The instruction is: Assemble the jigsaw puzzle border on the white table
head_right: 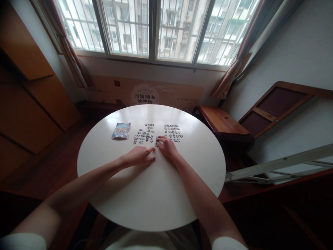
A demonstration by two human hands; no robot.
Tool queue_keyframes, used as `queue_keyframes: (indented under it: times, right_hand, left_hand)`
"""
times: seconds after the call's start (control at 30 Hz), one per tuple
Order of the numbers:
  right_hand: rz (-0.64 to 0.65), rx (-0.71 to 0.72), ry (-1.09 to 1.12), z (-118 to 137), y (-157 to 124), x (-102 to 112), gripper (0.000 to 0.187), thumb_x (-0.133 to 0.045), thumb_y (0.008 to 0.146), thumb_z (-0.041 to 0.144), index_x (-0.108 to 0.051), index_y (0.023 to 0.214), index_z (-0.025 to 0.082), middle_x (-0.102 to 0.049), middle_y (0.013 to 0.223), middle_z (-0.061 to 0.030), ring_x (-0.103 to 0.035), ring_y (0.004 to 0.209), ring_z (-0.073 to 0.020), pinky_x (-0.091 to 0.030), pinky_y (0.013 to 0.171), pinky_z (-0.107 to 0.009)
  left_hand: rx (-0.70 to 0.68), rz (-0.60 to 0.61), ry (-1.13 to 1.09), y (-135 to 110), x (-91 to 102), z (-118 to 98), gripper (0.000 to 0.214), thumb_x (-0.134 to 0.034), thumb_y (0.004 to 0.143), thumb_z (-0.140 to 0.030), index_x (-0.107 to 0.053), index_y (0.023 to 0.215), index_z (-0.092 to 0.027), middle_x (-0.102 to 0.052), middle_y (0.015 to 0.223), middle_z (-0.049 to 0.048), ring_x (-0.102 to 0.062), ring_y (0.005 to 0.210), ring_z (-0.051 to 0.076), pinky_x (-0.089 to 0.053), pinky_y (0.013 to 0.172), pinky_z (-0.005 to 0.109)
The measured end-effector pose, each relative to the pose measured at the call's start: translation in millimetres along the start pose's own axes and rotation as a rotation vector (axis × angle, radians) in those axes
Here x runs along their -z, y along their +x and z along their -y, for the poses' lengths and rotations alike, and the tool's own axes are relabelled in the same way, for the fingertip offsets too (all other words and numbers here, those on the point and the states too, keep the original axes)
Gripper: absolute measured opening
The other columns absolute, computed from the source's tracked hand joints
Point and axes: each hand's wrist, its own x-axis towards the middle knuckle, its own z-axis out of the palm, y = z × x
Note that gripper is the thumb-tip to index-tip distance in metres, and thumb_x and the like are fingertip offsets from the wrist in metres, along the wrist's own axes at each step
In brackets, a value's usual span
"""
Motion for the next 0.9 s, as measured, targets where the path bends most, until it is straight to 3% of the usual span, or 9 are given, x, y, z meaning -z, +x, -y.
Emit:
queue_keyframes:
  times: [0.9]
  right_hand:
    - [0.003, -0.003, 0.009, 1.4, -0.4, 1.1, 0.026, -0.056, 0.084, 0.021, -0.072, 0.104, 0.022, -0.064, 0.121, -0.0069, -0.066, 0.092, -0.0176, -0.05, 0.093, -0.035]
  left_hand:
    - [0.007, 0.003, -0.021, -0.9, 1.5, -0.2, 0.042, -0.043, 0.089, -0.049, -0.056, 0.112, -0.016, -0.07, 0.082, 0.0113, -0.067, 0.079, 0.027, -0.046, 0.068, 0.031]
